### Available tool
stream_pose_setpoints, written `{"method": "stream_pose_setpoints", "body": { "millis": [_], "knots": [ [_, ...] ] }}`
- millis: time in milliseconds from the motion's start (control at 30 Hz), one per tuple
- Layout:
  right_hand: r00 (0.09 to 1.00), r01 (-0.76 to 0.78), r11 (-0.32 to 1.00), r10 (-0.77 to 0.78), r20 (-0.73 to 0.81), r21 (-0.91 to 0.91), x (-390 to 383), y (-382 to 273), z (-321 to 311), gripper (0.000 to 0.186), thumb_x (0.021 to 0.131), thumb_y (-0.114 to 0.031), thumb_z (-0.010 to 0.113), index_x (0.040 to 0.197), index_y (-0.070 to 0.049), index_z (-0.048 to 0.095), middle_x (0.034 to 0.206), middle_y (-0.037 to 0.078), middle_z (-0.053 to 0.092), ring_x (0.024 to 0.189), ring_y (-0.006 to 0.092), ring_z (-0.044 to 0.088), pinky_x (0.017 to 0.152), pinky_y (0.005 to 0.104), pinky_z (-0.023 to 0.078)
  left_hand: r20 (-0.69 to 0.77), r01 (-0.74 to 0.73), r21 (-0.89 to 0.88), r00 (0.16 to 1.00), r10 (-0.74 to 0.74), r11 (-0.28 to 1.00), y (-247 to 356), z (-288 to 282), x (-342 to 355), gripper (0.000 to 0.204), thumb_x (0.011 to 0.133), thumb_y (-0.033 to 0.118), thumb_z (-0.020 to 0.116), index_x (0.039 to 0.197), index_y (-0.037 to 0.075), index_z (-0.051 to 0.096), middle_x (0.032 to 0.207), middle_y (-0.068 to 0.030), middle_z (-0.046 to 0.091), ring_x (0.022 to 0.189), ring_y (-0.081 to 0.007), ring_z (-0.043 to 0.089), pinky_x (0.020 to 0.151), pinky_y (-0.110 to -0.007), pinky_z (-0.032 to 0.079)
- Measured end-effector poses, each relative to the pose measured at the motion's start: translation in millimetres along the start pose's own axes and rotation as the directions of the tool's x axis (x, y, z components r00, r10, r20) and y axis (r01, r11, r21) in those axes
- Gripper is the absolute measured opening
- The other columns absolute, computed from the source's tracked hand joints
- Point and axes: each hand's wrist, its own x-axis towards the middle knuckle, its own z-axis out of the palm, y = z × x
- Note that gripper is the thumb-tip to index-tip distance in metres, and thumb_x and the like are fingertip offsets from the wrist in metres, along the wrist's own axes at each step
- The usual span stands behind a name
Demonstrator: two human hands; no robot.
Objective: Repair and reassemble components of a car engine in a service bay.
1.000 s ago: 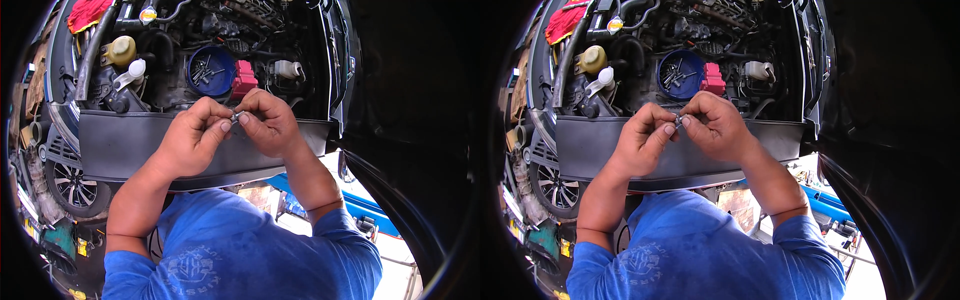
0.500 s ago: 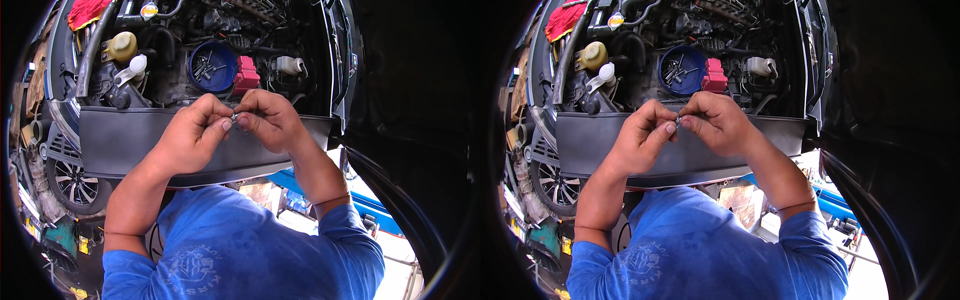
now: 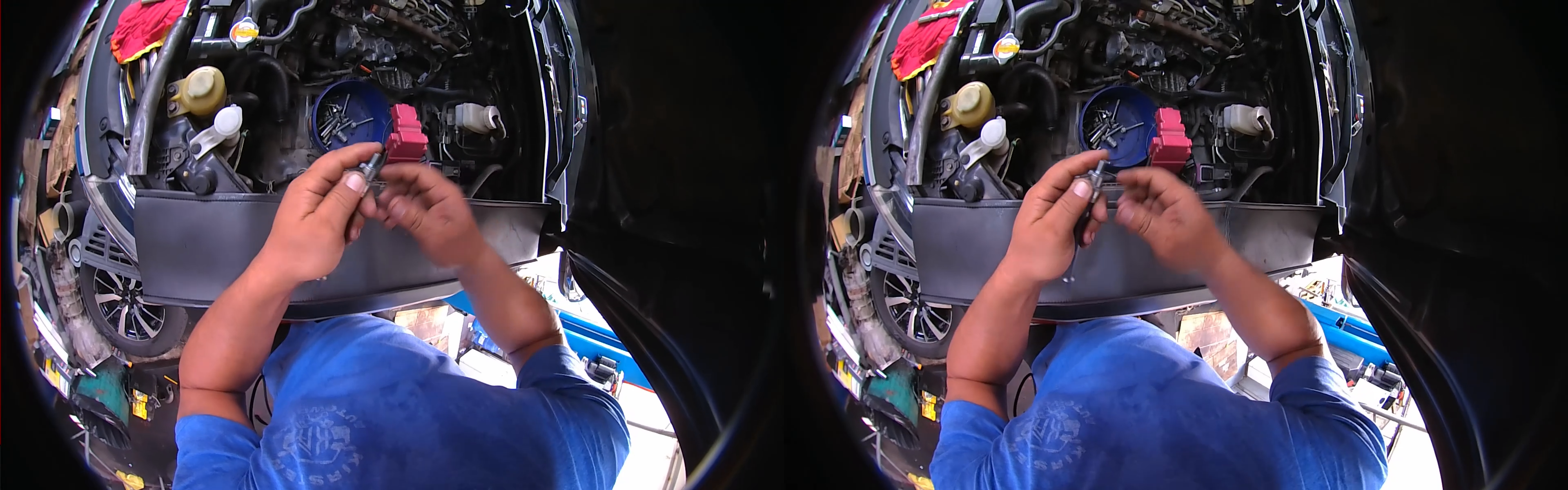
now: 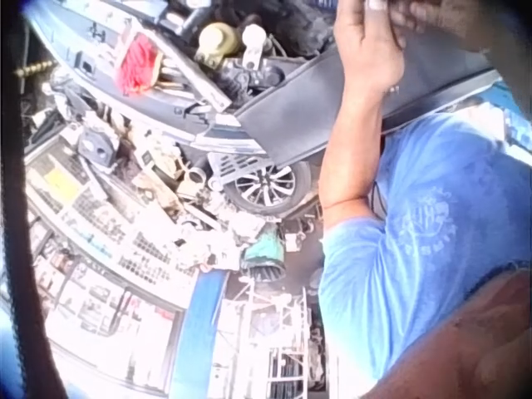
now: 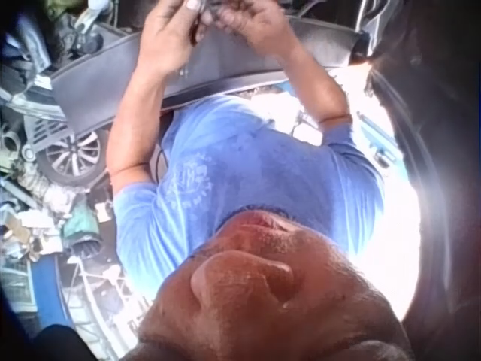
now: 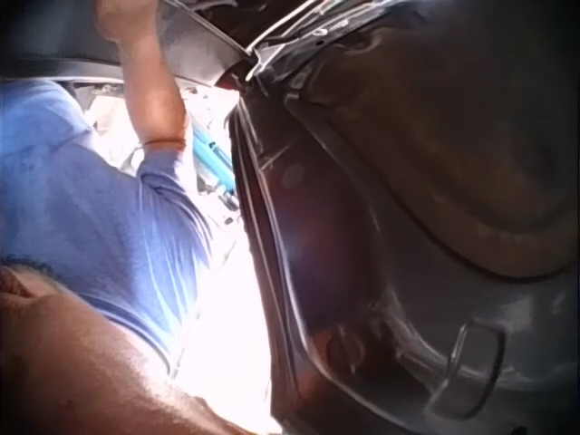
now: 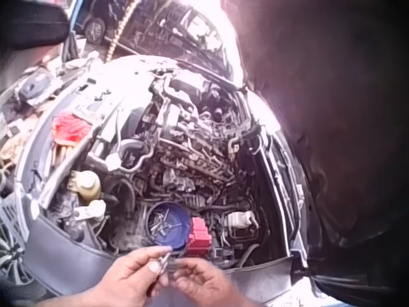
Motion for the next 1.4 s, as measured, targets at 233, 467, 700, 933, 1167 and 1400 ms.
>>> {"method": "stream_pose_setpoints", "body": {
  "millis": [233, 467, 700, 933, 1167, 1400],
  "knots": [
    [0.921, -0.384, 0.868, 0.335, 0.199, 0.315, -30, 36, 43, 0.023, 0.109, -0.027, 0.047, 0.113, -0.005, 0.053, 0.090, 0.001, 0.054, 0.081, 0.0076, 0.052, 0.072, 0.0261, 0.047, -0.187, -0.178, -0.417, 0.976, 0.108, 0.891, -14, 14, 14, 0.033, 0.109, 0.026, 0.042, 0.137, 0.011, 0.049, 0.092, -0.0096, 0.060, 0.070, -0.0168, 0.057, 0.063, -0.033, 0.050],
    [0.974, -0.210, 0.974, 0.201, 0.104, 0.085, -19, 40, 29, 0.029, 0.110, -0.029, 0.042, 0.110, -0.003, 0.055, 0.085, 0.000, 0.052, 0.069, 0.0071, 0.044, 0.062, 0.0239, 0.040, -0.134, -0.204, -0.542, 0.979, 0.156, 0.815, -7, 9, 41, 0.033, 0.110, 0.036, 0.041, 0.119, 0.007, 0.053, 0.083, -0.0108, 0.060, 0.059, -0.0151, 0.053, 0.052, -0.030, 0.048],
    [0.960, -0.281, 0.936, 0.272, 0.070, 0.212, 9, 49, 13, 0.027, 0.110, -0.026, 0.042, 0.103, -0.003, 0.055, 0.073, 0.000, 0.050, 0.063, 0.0077, 0.043, 0.058, 0.0257, 0.039, -0.307, -0.155, -0.512, 0.952, -0.011, 0.845, -8, 11, 79, 0.028, 0.109, 0.034, 0.044, 0.112, 0.008, 0.053, 0.077, -0.0058, 0.055, 0.056, -0.0117, 0.045, 0.049, -0.028, 0.041],
    [0.882, -0.439, 0.712, 0.457, 0.113, 0.548, 35, 52, 1, 0.034, 0.111, -0.034, 0.039, 0.101, -0.005, 0.055, 0.066, 0.000, 0.046, 0.054, 0.0087, 0.041, 0.052, 0.0259, 0.038, -0.356, 0.058, -0.509, 0.894, -0.271, 0.859, -19, -3, 129, 0.024, 0.108, 0.033, 0.047, 0.109, 0.009, 0.052, 0.076, -0.0035, 0.053, 0.056, -0.0112, 0.045, 0.048, -0.028, 0.039],
    [0.803, -0.552, 0.525, 0.545, 0.242, 0.648, 52, 58, -29, 0.036, 0.111, -0.034, 0.037, 0.103, -0.006, 0.057, 0.063, 0.002, 0.044, 0.051, 0.0108, 0.039, 0.050, 0.0278, 0.038, -0.247, 0.134, -0.656, 0.892, -0.378, 0.742, -30, -27, 160, 0.035, 0.106, 0.041, 0.041, 0.106, 0.012, 0.060, 0.082, -0.0051, 0.065, 0.066, -0.0200, 0.058, 0.060, -0.040, 0.049],
    [0.823, -0.536, 0.536, 0.502, 0.264, 0.652, 51, 69, -37, 0.036, 0.111, -0.034, 0.038, 0.103, -0.005, 0.058, 0.062, 0.001, 0.044, 0.051, 0.0108, 0.041, 0.050, 0.0276, 0.038, -0.238, 0.129, -0.661, 0.898, -0.369, 0.740, -40, -31, 161, 0.025, 0.104, 0.035, 0.046, 0.104, 0.014, 0.059, 0.083, -0.0044, 0.065, 0.069, -0.0198, 0.060, 0.061, -0.039, 0.049]
  ]
}}
